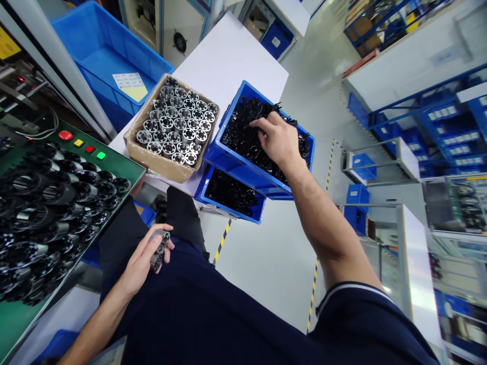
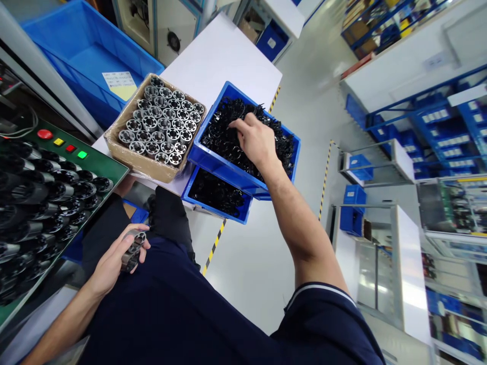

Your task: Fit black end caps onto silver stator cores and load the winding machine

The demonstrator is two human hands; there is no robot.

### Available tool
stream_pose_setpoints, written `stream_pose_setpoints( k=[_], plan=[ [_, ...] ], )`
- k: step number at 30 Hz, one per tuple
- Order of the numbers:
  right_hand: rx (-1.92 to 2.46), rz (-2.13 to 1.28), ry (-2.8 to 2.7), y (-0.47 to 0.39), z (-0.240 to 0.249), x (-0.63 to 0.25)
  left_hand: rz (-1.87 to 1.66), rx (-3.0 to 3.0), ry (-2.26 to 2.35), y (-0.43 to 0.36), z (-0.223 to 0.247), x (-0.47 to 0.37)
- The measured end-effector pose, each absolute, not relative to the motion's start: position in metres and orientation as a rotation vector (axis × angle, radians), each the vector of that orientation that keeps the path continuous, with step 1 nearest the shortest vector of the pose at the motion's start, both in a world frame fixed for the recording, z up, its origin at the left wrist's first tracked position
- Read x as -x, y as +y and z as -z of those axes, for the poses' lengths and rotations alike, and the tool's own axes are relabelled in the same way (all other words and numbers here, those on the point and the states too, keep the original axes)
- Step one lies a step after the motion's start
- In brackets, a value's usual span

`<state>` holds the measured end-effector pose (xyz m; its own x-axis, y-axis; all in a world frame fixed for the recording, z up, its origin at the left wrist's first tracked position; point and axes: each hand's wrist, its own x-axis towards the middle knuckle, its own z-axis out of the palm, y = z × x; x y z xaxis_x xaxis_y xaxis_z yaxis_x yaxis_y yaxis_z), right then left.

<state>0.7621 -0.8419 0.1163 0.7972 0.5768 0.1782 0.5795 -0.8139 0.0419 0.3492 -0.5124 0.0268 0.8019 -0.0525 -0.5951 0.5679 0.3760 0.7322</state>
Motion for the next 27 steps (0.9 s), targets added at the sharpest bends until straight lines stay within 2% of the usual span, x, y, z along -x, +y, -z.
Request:
stream_pose_setpoints(
  k=[3, 5, 9, 11, 19, 24, 27],
  plan=[
    [2.751, 0.356, -0.598, -0.85, -0.12, -0.773, 0.43, -1.117, 0.537, -0.51, -0.027, -0.345],
    [2.509, 0.084, -0.482, -0.855, -0.125, -0.773, 0.431, -1.106, 0.54, -0.509, -0.026, -0.342],
    [2.212, -0.671, -0.49, -0.857, -0.133, -0.756, 0.394, -1.063, 0.581, -0.51, -0.025, -0.341],
    [2.234, -0.794, -0.534, -0.855, -0.134, -0.746, 0.364, -1.044, 0.604, -0.513, -0.026, -0.344],
    [2.363, -0.691, -0.501, -0.865, -0.128, -0.728, 0.317, -1.012, 0.552, -0.516, -0.043, -0.358],
    [2.254, -0.202, -0.454, -0.882, -0.127, -0.701, 0.233, -0.892, 0.553, -0.516, -0.059, -0.365],
    [2.176, -0.045, -0.464, -0.864, -0.127, -0.659, 0.188, -0.792, 0.524, -0.521, -0.07, -0.376]
  ],
)
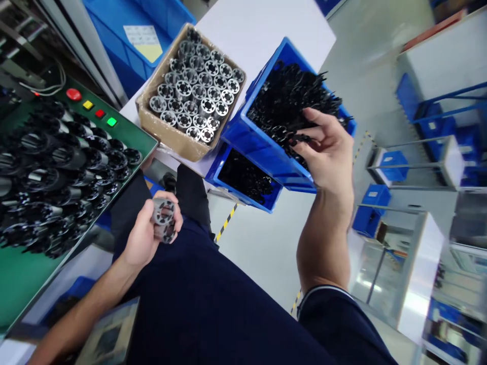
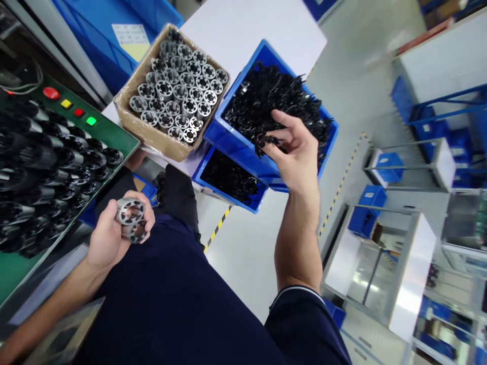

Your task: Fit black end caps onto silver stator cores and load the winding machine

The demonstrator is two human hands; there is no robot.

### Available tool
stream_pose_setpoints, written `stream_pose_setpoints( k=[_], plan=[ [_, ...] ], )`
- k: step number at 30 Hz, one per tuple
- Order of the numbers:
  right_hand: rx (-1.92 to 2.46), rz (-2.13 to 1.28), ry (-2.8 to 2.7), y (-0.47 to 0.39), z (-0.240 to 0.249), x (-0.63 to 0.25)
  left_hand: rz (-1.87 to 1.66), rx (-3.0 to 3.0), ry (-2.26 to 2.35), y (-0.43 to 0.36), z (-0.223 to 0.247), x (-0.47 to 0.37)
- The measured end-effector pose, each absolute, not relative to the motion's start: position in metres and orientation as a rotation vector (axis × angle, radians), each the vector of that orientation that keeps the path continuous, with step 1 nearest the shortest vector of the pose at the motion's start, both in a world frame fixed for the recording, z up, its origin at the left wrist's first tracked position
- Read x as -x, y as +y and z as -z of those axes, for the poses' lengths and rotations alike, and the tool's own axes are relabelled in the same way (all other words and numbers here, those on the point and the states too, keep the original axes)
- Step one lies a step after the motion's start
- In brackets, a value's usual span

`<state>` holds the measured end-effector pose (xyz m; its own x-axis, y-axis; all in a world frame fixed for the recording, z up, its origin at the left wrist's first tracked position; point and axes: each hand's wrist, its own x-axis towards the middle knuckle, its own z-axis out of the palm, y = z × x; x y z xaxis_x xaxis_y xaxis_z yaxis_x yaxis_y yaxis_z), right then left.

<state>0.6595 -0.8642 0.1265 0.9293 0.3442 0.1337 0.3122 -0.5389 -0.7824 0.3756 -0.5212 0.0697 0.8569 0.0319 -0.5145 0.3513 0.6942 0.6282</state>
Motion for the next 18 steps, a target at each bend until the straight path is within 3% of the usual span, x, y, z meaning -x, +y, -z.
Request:
stream_pose_setpoints(
  k=[8, 18],
  plan=[
    [1.827, -0.198, -0.726, -0.736, -0.123, -0.491, -0.023, -0.854, 0.358, -0.542, -0.094, -0.397],
    [1.745, -0.165, -0.683, -0.703, -0.114, -0.466, -0.126, -1.086, 0.413, -0.539, -0.101, -0.382]
  ],
)
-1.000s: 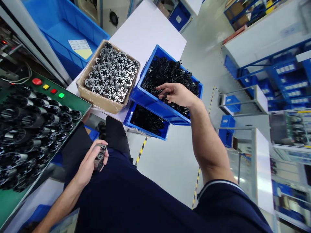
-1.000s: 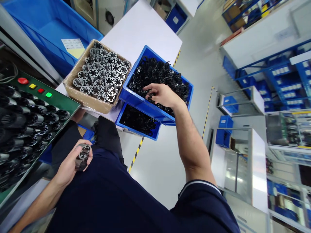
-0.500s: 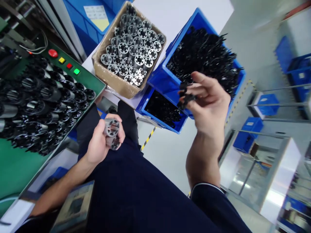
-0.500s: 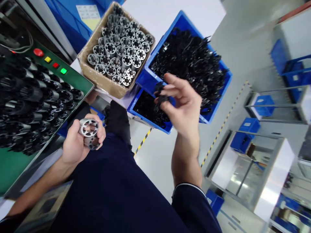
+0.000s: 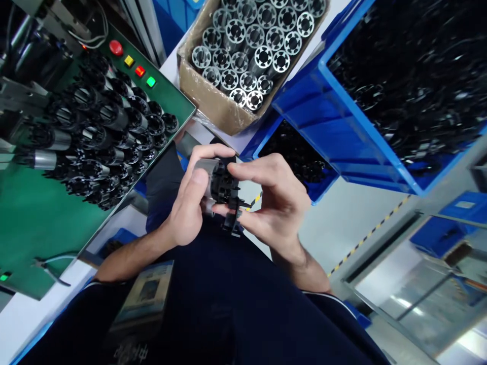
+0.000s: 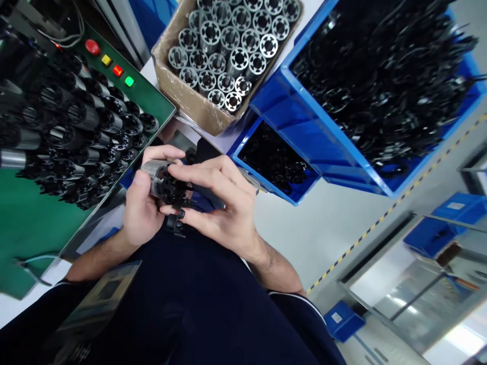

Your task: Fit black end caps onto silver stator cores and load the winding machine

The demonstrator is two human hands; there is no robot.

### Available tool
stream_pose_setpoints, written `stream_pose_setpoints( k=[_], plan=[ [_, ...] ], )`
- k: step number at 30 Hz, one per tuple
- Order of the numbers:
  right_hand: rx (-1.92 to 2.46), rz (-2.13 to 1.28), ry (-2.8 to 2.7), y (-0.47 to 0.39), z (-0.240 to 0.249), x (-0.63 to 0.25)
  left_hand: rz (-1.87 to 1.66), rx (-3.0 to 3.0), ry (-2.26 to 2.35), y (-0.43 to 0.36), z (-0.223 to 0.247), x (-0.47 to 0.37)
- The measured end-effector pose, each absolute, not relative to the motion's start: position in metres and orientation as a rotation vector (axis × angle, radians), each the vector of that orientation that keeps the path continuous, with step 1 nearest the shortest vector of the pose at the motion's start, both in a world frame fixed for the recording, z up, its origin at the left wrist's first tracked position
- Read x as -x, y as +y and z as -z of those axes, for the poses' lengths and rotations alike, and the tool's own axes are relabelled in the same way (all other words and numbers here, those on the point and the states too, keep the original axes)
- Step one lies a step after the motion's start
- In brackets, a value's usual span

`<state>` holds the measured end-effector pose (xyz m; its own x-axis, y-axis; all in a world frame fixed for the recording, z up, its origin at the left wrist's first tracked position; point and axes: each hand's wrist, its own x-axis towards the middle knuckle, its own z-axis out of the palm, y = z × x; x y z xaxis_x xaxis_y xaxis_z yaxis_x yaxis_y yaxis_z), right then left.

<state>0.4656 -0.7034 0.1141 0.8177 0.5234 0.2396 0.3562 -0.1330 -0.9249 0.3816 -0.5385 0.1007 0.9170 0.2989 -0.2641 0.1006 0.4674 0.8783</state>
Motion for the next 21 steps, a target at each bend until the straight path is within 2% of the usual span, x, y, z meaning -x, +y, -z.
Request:
stream_pose_setpoints(
  k=[6, 15, 21],
  plan=[
    [1.831, -0.15, -0.571, -0.7, -0.111, -0.456, -0.113, -1.09, 0.305, -0.536, -0.094, -0.371],
    [1.819, -0.101, -0.649, -0.7, -0.108, -0.454, -0.027, -1.185, 0.388, -0.53, -0.093, -0.37],
    [1.773, -0.345, -0.764, -0.708, -0.118, -0.467, -0.098, -1.191, 0.328, -0.528, -0.086, -0.374]
  ],
)
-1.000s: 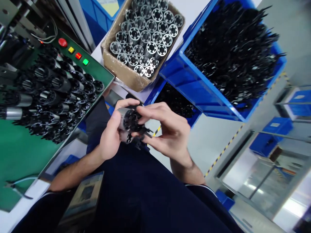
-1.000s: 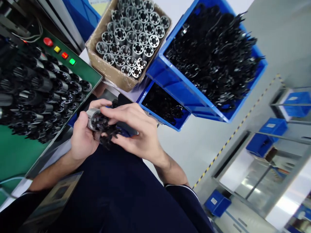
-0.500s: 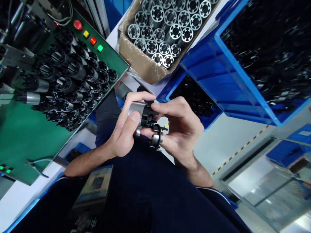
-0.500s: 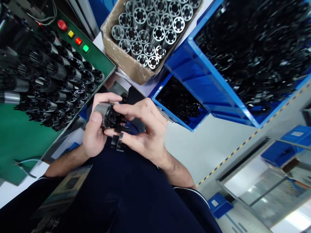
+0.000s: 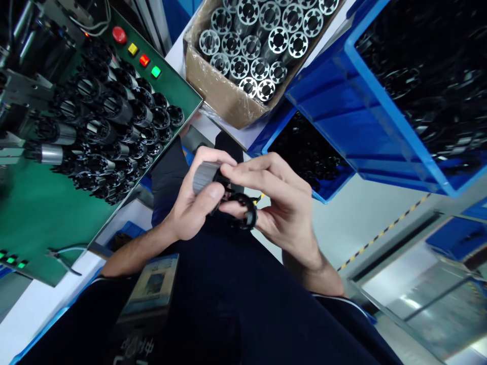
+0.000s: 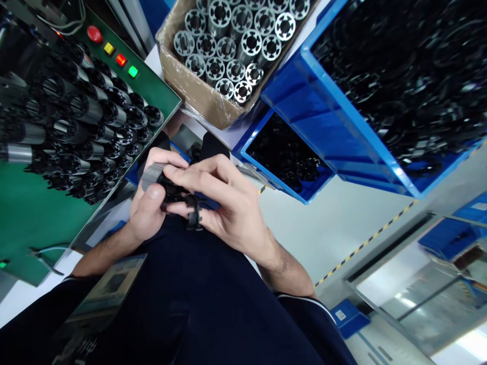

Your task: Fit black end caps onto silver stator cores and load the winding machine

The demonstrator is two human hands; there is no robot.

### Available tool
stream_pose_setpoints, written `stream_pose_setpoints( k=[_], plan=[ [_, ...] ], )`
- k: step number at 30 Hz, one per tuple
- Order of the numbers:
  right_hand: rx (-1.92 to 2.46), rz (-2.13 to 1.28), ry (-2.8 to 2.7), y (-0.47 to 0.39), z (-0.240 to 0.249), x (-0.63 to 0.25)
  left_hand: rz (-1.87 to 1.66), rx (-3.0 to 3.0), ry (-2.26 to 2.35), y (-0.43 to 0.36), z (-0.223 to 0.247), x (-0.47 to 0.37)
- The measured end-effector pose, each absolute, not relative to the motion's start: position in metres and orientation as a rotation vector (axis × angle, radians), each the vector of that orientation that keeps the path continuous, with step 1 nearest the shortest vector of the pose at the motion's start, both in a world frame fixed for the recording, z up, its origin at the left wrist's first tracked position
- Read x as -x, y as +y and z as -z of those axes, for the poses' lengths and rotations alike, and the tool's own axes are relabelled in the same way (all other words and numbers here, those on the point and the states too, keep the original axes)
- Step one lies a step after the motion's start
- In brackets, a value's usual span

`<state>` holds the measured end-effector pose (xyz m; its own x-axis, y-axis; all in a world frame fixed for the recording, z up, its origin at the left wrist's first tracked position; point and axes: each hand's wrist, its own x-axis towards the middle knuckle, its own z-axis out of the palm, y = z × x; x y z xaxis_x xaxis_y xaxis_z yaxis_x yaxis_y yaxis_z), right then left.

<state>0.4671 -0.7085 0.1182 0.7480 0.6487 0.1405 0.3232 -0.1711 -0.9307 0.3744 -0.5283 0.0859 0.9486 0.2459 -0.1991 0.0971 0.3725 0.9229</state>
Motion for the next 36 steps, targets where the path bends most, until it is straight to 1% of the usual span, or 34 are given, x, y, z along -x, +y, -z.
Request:
stream_pose_setpoints(
  k=[2, 4, 7, 12, 17, 20, 24, 29, 32, 36],
  plan=[
    [1.817, -0.41, -0.795, -0.716, -0.124, -0.475, -0.119, -1.056, 0.429, -0.53, -0.083, -0.381],
    [1.892, -0.404, -0.798, -0.722, -0.127, -0.481, -0.148, -0.908, 0.483, -0.532, -0.081, -0.391],
    [1.982, -0.462, -0.863, -0.726, -0.125, -0.485, -0.189, -0.74, 0.414, -0.534, -0.077, -0.402],
    [2.004, -0.603, -0.946, -0.723, -0.108, -0.485, -0.238, -0.715, 0.404, -0.538, -0.073, -0.406],
    [1.913, -0.492, -0.743, -0.721, -0.107, -0.481, -0.308, -0.749, 0.46, -0.544, -0.073, -0.403],
    [1.868, -0.334, -0.616, -0.714, -0.107, -0.474, -0.312, -0.782, 0.543, -0.549, -0.076, -0.403],
    [1.674, -0.162, -0.682, -0.701, -0.094, -0.467, -0.344, -0.749, 0.581, -0.555, -0.081, -0.404],
    [1.709, -0.297, -0.75, -0.704, -0.085, -0.461, -0.36, -0.698, 0.693, -0.556, -0.087, -0.407],
    [1.65, -0.39, -0.755, -0.713, -0.083, -0.459, -0.313, -0.697, 0.762, -0.553, -0.089, -0.408],
    [1.681, -0.395, -0.819, -0.721, -0.08, -0.46, -0.272, -0.67, 0.748, -0.552, -0.09, -0.408]
  ],
)
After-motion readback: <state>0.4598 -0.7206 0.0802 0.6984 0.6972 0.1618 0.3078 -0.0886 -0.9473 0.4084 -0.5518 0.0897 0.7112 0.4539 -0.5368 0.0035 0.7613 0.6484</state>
